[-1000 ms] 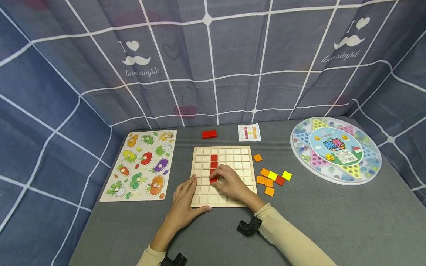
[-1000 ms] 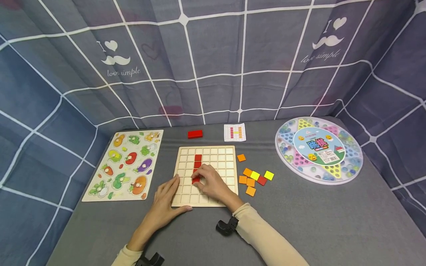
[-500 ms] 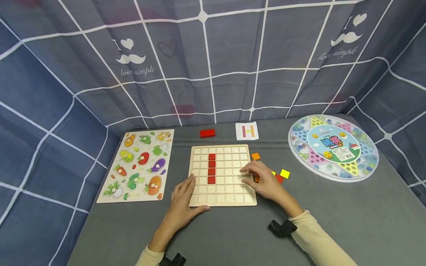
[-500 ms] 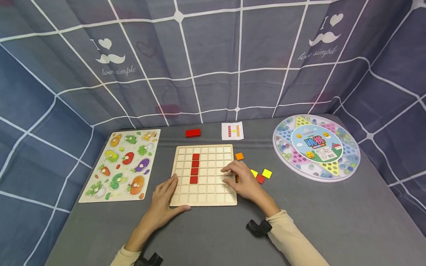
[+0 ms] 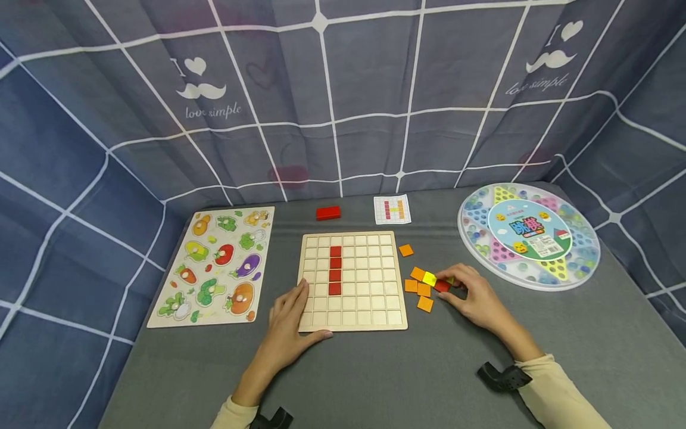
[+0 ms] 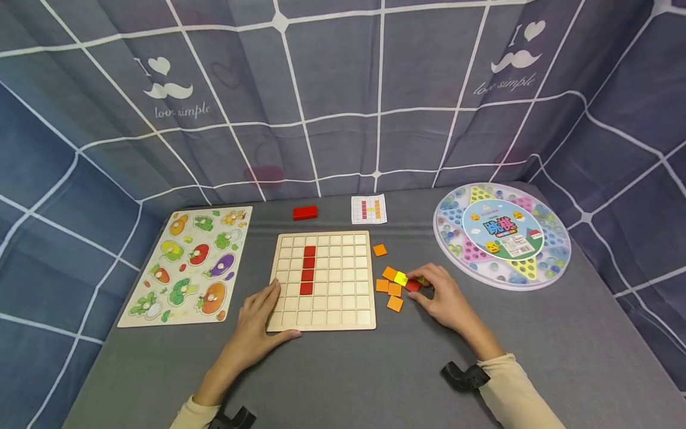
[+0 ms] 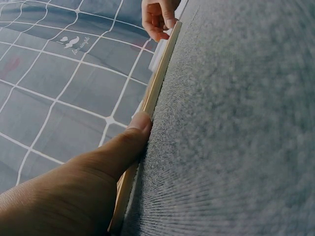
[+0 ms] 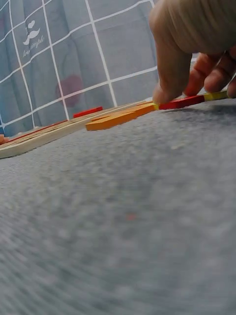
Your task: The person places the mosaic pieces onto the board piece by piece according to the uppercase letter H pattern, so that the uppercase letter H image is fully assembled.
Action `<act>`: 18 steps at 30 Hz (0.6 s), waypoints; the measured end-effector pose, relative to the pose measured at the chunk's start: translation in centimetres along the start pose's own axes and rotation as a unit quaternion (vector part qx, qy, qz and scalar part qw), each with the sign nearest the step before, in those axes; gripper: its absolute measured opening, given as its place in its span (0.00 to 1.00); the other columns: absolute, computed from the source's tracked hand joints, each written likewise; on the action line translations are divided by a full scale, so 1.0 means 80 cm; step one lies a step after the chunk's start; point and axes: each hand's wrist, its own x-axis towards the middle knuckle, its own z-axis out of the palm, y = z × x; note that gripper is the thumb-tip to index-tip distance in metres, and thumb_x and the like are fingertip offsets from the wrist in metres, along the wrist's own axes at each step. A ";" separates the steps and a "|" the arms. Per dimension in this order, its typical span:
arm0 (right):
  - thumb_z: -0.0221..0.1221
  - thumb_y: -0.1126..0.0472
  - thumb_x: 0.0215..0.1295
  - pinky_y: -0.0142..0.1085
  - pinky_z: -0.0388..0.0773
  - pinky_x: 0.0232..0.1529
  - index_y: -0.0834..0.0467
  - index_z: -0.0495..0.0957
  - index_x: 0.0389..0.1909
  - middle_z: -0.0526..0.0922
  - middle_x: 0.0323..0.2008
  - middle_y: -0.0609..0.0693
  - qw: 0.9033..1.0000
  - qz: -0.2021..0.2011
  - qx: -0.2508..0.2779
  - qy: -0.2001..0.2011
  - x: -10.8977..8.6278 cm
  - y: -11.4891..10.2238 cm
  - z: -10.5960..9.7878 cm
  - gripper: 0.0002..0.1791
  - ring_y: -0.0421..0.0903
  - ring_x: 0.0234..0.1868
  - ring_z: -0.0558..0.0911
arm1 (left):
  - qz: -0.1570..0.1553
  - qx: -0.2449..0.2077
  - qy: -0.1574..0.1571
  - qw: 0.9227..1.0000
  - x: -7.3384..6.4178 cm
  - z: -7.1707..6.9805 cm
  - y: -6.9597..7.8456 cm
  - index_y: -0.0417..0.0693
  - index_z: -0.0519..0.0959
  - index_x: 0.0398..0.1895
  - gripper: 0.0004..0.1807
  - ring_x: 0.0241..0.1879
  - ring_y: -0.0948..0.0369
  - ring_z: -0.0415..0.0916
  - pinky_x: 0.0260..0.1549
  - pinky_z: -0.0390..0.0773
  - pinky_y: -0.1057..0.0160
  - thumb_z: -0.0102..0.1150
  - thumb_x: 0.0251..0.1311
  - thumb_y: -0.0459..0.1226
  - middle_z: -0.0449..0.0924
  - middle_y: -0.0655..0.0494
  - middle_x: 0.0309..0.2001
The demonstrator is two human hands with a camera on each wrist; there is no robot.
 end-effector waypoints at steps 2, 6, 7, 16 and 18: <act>0.73 0.70 0.49 0.28 0.66 0.37 0.57 0.82 0.45 0.80 0.37 0.46 1.000 -0.002 -0.004 -0.006 0.000 0.001 -0.001 0.20 0.40 0.35 0.70 | 0.001 0.002 0.001 1.000 0.000 0.000 0.000 0.43 0.56 0.76 0.61 0.66 0.44 0.58 0.62 0.55 0.40 0.76 0.40 0.57 0.56 0.47 0.76; 0.73 0.70 0.49 0.27 0.66 0.37 0.57 0.82 0.44 0.80 0.38 0.46 1.000 -0.003 -0.006 -0.013 0.000 0.003 -0.001 0.19 0.39 0.35 0.70 | 0.002 0.000 0.001 1.000 0.000 0.000 -0.001 0.43 0.56 0.76 0.61 0.66 0.44 0.58 0.62 0.55 0.40 0.76 0.41 0.57 0.56 0.47 0.76; 0.73 0.70 0.49 0.26 0.66 0.37 0.57 0.83 0.44 0.80 0.38 0.46 1.000 -0.003 -0.005 -0.013 0.000 0.004 0.000 0.19 0.39 0.35 0.70 | 0.002 0.000 0.001 1.000 0.000 0.000 0.000 0.43 0.56 0.76 0.61 0.66 0.44 0.58 0.62 0.55 0.40 0.76 0.41 0.57 0.56 0.47 0.76; 0.71 0.70 0.52 0.26 0.69 0.36 0.56 0.83 0.44 0.81 0.39 0.47 1.000 0.012 0.006 -0.012 -0.002 0.009 0.002 0.17 0.40 0.35 0.72 | 0.003 0.003 0.004 1.000 -0.002 -0.001 0.000 0.42 0.57 0.75 0.60 0.66 0.44 0.58 0.60 0.54 0.41 0.76 0.41 0.56 0.57 0.47 0.75; 0.71 0.70 0.52 0.26 0.69 0.36 0.56 0.83 0.44 0.82 0.39 0.47 1.000 0.014 0.008 -0.010 -0.003 0.011 0.002 0.17 0.40 0.35 0.72 | 0.004 0.003 0.004 1.000 -0.001 0.000 0.000 0.42 0.57 0.75 0.60 0.66 0.44 0.58 0.60 0.54 0.41 0.76 0.41 0.56 0.57 0.47 0.75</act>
